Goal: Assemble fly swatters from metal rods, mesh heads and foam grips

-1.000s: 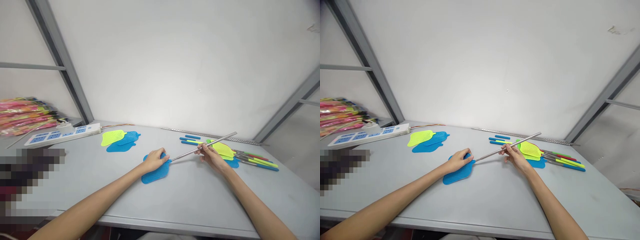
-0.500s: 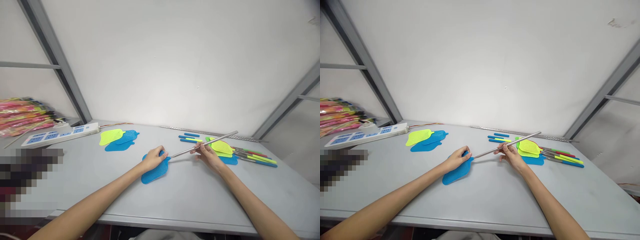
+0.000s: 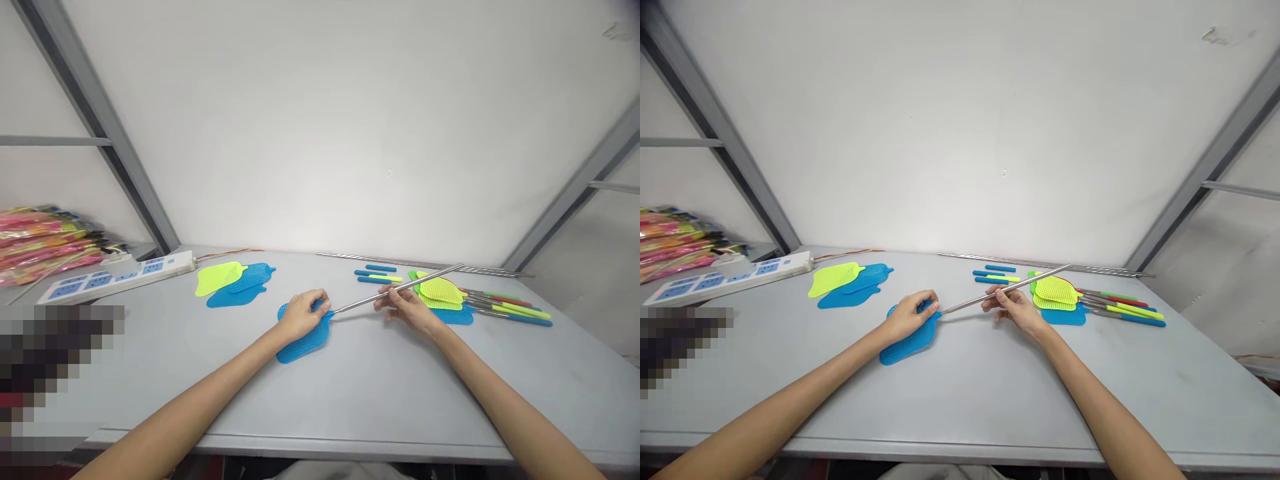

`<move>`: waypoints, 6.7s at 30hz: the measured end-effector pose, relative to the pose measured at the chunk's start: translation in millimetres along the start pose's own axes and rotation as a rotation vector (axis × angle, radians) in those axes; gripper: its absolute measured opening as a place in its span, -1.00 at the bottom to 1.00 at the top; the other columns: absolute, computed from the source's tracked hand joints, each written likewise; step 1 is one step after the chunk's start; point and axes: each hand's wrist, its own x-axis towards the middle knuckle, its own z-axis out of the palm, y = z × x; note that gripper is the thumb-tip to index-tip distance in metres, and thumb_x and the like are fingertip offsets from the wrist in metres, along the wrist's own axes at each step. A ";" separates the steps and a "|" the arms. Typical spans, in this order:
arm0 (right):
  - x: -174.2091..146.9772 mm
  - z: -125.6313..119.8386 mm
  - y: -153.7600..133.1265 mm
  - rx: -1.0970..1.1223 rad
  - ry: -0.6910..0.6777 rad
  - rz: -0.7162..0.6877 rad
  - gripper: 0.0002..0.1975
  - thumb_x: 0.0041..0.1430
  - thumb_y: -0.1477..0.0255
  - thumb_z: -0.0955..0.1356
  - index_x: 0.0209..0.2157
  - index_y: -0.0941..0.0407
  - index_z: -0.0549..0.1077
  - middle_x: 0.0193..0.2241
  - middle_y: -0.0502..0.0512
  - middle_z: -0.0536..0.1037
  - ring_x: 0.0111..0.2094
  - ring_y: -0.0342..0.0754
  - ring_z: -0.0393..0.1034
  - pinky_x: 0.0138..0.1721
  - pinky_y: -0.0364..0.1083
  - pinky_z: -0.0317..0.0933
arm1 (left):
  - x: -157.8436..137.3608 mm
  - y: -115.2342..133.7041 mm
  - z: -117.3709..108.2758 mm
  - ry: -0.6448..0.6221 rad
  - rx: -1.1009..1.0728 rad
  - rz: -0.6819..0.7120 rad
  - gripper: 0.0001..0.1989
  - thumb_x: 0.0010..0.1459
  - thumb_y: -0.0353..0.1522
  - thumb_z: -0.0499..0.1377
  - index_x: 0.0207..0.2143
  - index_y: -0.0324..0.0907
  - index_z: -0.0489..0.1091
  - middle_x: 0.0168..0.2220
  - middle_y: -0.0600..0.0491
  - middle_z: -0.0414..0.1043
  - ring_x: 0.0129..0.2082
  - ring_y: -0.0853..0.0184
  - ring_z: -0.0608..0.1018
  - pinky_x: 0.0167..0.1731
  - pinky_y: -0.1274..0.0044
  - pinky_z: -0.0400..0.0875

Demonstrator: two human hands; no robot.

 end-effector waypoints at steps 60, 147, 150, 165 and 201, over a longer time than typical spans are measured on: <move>12.4 -40.3 -7.0 0.193 0.623 -0.072 -0.83 -0.16 0.31 0.34 -0.54 0.10 0.32 -0.54 0.01 0.42 -0.64 -0.19 0.23 -0.70 -0.19 0.11 | -0.9 9.1 -19.4 0.047 0.191 0.004 -0.61 0.13 -0.18 -0.25 -0.59 -0.16 0.18 -0.65 0.12 0.21 -0.64 0.40 0.26 -0.62 0.56 -0.09; 9.7 -33.5 -4.9 0.266 0.473 -0.057 -0.84 -0.16 0.37 0.35 -0.52 0.17 0.39 -0.67 -0.05 0.36 -0.66 -0.22 0.22 -0.71 -0.25 0.11 | -8.3 13.8 -8.7 -0.148 0.182 0.084 -0.59 0.15 -0.21 -0.28 -0.49 -0.19 0.24 -0.60 0.09 0.25 -0.60 0.42 0.30 -0.59 0.59 0.05; 7.9 -43.5 -12.7 0.414 0.522 -0.089 -0.84 -0.12 0.37 0.32 -0.46 0.16 0.39 -0.60 -0.03 0.39 -0.56 -0.18 0.29 -0.59 -0.21 0.21 | -8.3 17.3 -9.6 -0.154 0.150 0.093 -0.65 0.16 -0.24 -0.26 -0.41 -0.17 0.24 -0.55 0.09 0.28 -0.55 0.41 0.32 -0.56 0.60 0.09; 1.7 -64.4 1.8 0.816 0.608 -0.187 -0.68 -0.10 0.64 0.13 -0.79 0.15 -0.10 -0.87 -0.14 -0.06 -0.85 -0.30 -0.12 -0.81 -0.28 -0.09 | -27.5 36.0 7.2 -0.253 0.396 0.140 -0.71 0.18 -0.31 -0.29 -0.36 -0.20 0.16 -0.42 -0.02 0.35 -0.46 0.31 0.43 -0.51 0.52 0.18; -9.4 19.0 -11.4 1.079 0.389 -0.151 -0.67 0.03 0.53 0.12 -0.72 0.11 -0.13 -0.82 -0.17 -0.16 -0.80 -0.23 -0.20 -0.80 -0.21 -0.11 | -30.7 57.0 18.5 -0.251 0.177 0.187 -0.64 0.18 -0.26 -0.34 -0.39 -0.19 0.17 -0.49 0.04 0.32 -0.51 0.36 0.38 -0.54 0.56 0.15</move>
